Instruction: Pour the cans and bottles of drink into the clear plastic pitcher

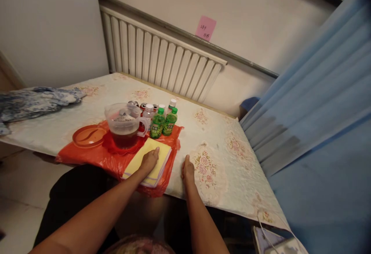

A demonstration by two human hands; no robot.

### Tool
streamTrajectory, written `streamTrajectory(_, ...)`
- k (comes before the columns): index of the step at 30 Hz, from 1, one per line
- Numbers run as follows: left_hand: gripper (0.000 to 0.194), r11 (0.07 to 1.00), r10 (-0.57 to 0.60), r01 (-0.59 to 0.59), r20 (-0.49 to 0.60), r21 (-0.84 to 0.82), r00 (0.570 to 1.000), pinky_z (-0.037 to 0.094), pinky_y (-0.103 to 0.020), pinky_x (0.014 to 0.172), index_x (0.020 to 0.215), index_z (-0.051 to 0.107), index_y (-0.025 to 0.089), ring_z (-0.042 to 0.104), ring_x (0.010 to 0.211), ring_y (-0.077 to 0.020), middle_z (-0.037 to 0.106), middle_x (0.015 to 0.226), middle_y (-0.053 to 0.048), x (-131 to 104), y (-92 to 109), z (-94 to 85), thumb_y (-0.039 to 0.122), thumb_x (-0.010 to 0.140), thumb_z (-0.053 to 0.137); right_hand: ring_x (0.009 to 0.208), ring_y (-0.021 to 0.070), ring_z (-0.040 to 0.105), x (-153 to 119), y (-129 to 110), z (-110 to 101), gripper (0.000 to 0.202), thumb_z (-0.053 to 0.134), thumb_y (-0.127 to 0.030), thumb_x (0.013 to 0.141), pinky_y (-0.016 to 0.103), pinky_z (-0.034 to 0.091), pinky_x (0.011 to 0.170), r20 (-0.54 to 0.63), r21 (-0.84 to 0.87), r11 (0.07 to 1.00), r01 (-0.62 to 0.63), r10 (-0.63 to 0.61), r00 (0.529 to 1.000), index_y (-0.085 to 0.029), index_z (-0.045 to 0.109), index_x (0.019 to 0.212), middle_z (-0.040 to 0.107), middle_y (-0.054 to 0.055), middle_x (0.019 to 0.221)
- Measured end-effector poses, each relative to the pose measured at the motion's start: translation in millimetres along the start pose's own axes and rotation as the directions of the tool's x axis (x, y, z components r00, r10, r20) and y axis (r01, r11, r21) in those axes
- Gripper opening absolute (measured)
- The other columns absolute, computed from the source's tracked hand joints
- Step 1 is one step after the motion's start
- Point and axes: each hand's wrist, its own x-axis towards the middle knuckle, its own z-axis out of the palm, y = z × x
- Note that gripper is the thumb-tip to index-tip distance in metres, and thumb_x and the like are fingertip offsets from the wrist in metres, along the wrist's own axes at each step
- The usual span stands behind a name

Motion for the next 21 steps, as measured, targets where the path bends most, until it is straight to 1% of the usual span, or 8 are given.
streamTrajectory(3, 0.050, 1.000, 0.002, -0.002, -0.007, 0.017, 1.000, 0.041, -0.032, 0.062, 0.062, 0.052, 0.022, 0.058, 0.059, -0.0214, 0.055, 0.055, -0.003, -0.1, 0.4, -0.1, 0.047, 0.098, 0.027, 0.036, 0.0233, 0.046, -1.1, -1.0, -0.2, 0.065, 0.022, -0.074, 0.095, 0.036, 0.039, 0.043, -0.021, -0.007, 0.999, -0.033, 0.033, 0.999, -0.032, 0.045, 0.051, 0.038, -0.002, 0.034)
streamTrajectory(7, 0.050, 0.999, 0.007, -0.007, -0.019, 0.034, 1.000, 0.042, -0.032, 0.064, 0.062, 0.050, 0.023, 0.058, 0.060, -0.0212, 0.056, 0.058, -0.003, -0.7, 0.5, 0.6, 0.045, 0.099, 0.026, 0.036, 0.0234, 0.047, -1.0, -1.6, -0.7, 0.064, 0.025, -0.074, 0.094, 0.036, 0.039, 0.044, -0.031, -0.015, 0.998, -0.056, 0.055, 0.998, -0.032, 0.042, 0.048, 0.038, -0.001, 0.034)
streamTrajectory(10, 0.048, 0.999, 0.012, -0.010, -0.037, 0.048, 0.999, 0.042, -0.032, 0.066, 0.062, 0.050, 0.023, 0.060, 0.063, -0.0218, 0.058, 0.060, -0.004, -2.0, 0.7, 1.2, 0.043, 0.099, 0.027, 0.037, 0.0240, 0.049, -0.8, -1.6, -1.1, 0.065, 0.026, -0.074, 0.094, 0.036, 0.040, 0.045, -0.037, -0.017, 0.998, -0.060, 0.059, 0.998, -0.032, 0.043, 0.047, 0.040, 0.000, 0.034)
streamTrajectory(15, 0.047, 0.998, 0.018, -0.015, -0.055, 0.055, 0.998, 0.044, -0.032, 0.068, 0.063, 0.051, 0.023, 0.063, 0.067, -0.0227, 0.061, 0.062, -0.005, -4.8, 2.3, 0.5, 0.040, 0.100, 0.029, 0.039, 0.0253, 0.052, -1.2, -1.5, -1.3, 0.063, 0.028, -0.074, 0.093, 0.036, 0.041, 0.045, -0.041, -0.014, 0.998, -0.055, 0.055, 0.998, -0.031, 0.047, 0.051, 0.043, 0.000, 0.036)
streamTrajectory(18, 0.047, 0.999, 0.021, -0.018, -0.050, 0.050, 0.999, 0.044, -0.032, 0.067, 0.063, 0.051, 0.023, 0.063, 0.066, -0.0230, 0.060, 0.060, -0.005, -6.5, 3.6, -0.5, 0.039, 0.101, 0.028, 0.039, 0.0245, 0.051, -0.4, 0.2, -0.9, 0.065, 0.026, -0.076, 0.093, 0.036, 0.039, 0.045, -0.031, -0.020, 0.998, -0.061, 0.061, 0.998, -0.032, 0.047, 0.050, 0.042, 0.000, 0.036)
streamTrajectory(21, 0.047, 0.999, 0.029, -0.027, -0.047, 0.043, 0.998, 0.043, -0.032, 0.066, 0.063, 0.052, 0.023, 0.062, 0.066, -0.0226, 0.060, 0.060, -0.005, -7.5, 4.7, -1.2, 0.039, 0.101, 0.028, 0.036, 0.0232, 0.047, 1.9, 3.3, -0.3, 0.069, 0.022, -0.080, 0.091, 0.036, 0.036, 0.043, -0.019, -0.033, 0.997, -0.069, 0.069, 0.997, -0.032, 0.043, 0.046, 0.039, 0.000, 0.034)
